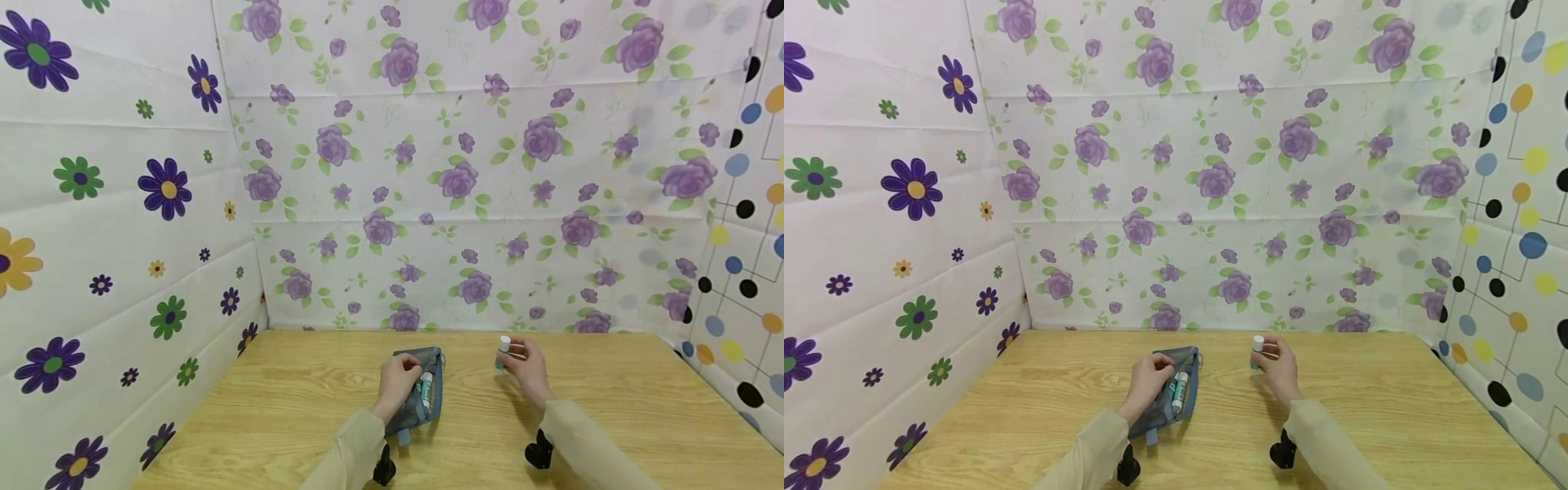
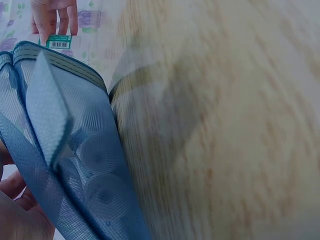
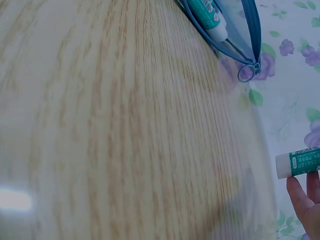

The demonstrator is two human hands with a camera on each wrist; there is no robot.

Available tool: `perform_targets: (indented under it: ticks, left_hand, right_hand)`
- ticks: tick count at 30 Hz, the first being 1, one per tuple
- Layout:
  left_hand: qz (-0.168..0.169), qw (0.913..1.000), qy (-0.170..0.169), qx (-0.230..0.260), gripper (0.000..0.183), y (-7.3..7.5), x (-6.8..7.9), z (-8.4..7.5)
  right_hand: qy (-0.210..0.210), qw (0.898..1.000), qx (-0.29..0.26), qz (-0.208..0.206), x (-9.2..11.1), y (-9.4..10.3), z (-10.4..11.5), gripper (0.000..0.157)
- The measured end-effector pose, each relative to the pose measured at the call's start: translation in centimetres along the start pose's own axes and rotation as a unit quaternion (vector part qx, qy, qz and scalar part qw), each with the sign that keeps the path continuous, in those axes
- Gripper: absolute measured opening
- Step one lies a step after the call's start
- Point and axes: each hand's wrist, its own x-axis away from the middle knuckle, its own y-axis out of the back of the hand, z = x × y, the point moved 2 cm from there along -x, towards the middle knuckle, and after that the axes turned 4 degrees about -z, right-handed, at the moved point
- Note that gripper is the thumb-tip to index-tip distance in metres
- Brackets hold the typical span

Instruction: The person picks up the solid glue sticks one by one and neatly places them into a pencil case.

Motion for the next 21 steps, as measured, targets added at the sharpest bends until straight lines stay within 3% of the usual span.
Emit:
perform_targets:
  ticks: [3,8,12,21]
  left_hand:
    - [0.001,1.0000,0.001,0.000,0.009,0.0,0.0,-0.1]
    - [0.000,1.0000,0.001,0.000,0.009,0.1,0.1,0.0]
    - [-0.001,1.0000,-0.002,-0.003,0.009,0.1,0.1,0.2]
    - [0.003,1.0000,0.004,0.000,0.010,0.0,-0.1,0.2]
  right_hand:
    - [0.017,1.000,-0.016,0.016,-0.3,0.1,-0.5,0.042]
    - [-0.013,1.000,0.009,0.012,1.3,-0.8,2.9,0.042]
    - [-0.034,0.999,0.013,0.008,1.9,-1.2,4.1,0.043]
    - [-0.006,0.998,-0.056,0.041,0.9,-0.9,2.0,0.038]
